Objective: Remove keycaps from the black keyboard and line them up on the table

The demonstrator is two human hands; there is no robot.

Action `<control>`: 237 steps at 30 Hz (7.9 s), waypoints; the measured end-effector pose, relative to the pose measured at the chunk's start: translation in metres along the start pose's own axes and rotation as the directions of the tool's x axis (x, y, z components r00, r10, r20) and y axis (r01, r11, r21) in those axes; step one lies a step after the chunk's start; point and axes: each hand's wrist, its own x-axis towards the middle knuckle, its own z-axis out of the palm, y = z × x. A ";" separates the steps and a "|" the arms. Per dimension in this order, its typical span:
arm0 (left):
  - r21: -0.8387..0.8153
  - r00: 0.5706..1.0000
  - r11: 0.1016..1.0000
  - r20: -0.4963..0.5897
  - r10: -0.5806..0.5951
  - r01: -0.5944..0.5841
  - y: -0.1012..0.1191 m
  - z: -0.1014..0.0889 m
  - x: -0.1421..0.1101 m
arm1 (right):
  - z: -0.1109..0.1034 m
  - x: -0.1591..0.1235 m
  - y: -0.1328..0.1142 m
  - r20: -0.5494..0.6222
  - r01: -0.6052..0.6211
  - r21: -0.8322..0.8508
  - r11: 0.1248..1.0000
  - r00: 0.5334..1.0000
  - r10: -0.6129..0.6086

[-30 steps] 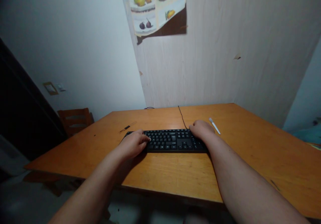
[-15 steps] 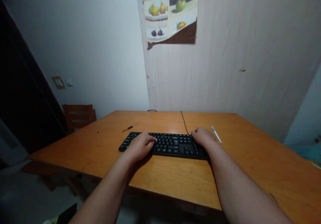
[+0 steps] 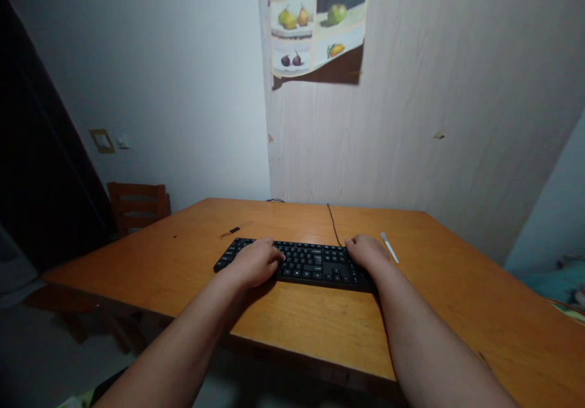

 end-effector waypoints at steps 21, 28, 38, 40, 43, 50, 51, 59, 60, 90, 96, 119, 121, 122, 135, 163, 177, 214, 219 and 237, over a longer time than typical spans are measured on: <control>0.060 1.000 0.998 0.022 0.009 -0.010 -0.001 -0.002 0.000 | 0.000 0.002 -0.002 0.038 -0.031 0.034 0.999 0.999 0.029; 0.067 0.997 0.995 -0.033 0.074 -0.072 0.007 0.001 0.003 | 0.001 0.001 -0.002 0.017 -0.033 0.037 0.999 0.999 0.033; 0.075 0.998 0.995 0.023 0.067 -0.068 0.011 -0.001 0.007 | 0.001 0.001 -0.002 0.024 -0.035 0.042 0.999 0.999 0.034; 0.066 0.998 0.996 0.029 0.053 -0.055 0.011 -0.001 0.008 | 0.001 0.001 -0.002 0.027 -0.037 0.039 0.999 0.999 0.036; 0.042 0.996 0.996 0.044 0.083 -0.084 0.009 -0.001 0.009 | 0.001 0.002 -0.002 0.031 -0.038 0.037 0.999 0.999 0.037; 0.046 0.998 0.997 0.032 0.059 -0.061 0.008 0.001 0.009 | 0.001 0.004 -0.003 0.041 -0.052 0.029 0.998 0.998 0.051; 0.045 0.998 0.998 0.037 0.050 -0.051 0.009 0.000 0.009 | 0.001 0.003 -0.003 0.042 -0.053 0.029 0.998 0.998 0.052; 0.073 0.998 0.996 0.043 0.055 -0.058 0.013 -0.003 0.007 | -0.002 0.001 -0.005 0.050 -0.052 0.030 0.998 0.997 0.051; 0.068 0.998 0.996 0.043 0.049 -0.051 0.012 -0.003 0.008 | -0.003 0.001 -0.005 0.050 -0.052 0.032 0.998 0.997 0.050; 0.055 0.987 0.991 0.113 0.115 -0.122 0.026 -0.010 0.017 | -0.003 -0.002 -0.006 0.027 -0.055 0.053 0.997 0.998 0.054; 0.062 0.992 0.993 0.083 0.091 -0.096 0.026 -0.006 0.018 | -0.003 -0.004 -0.006 0.022 -0.060 0.058 0.997 0.998 0.059; 0.080 0.981 0.982 0.112 0.160 -0.169 0.038 -0.005 0.025 | -0.005 -0.003 -0.007 0.028 -0.052 0.045 0.998 0.998 0.051; 0.082 0.982 0.983 0.108 0.154 -0.164 0.039 -0.005 0.026 | -0.004 -0.002 -0.006 0.032 -0.051 0.042 0.998 0.998 0.050; 0.084 0.983 0.984 0.107 0.147 -0.156 0.039 -0.004 0.026 | -0.004 -0.002 -0.006 0.033 -0.051 0.040 0.998 0.998 0.049; 0.064 0.989 0.989 0.077 0.129 -0.134 0.040 -0.007 0.025 | 0.000 0.003 -0.004 0.042 -0.043 0.026 0.999 0.998 0.042; 0.087 0.981 0.984 0.131 0.143 -0.155 0.053 -0.003 0.035 | -0.003 -0.001 -0.007 0.039 -0.063 0.031 0.998 0.997 0.062; 0.045 0.978 0.981 0.096 0.186 -0.191 0.058 0.004 0.040 | -0.005 -0.002 -0.008 0.040 -0.072 0.025 0.997 0.997 0.071; 0.064 0.972 0.975 0.122 0.202 -0.211 0.066 -0.009 0.018 | -0.006 -0.003 -0.009 0.051 -0.073 0.019 0.997 0.996 0.072; 0.054 0.971 0.975 0.112 0.210 -0.217 0.076 -0.005 0.021 | -0.006 -0.003 -0.009 0.055 -0.064 0.020 0.998 0.997 0.063; 0.043 0.969 0.976 0.135 0.207 -0.214 0.069 -0.004 0.025 | -0.007 -0.005 -0.009 0.037 -0.061 0.025 0.998 0.997 0.060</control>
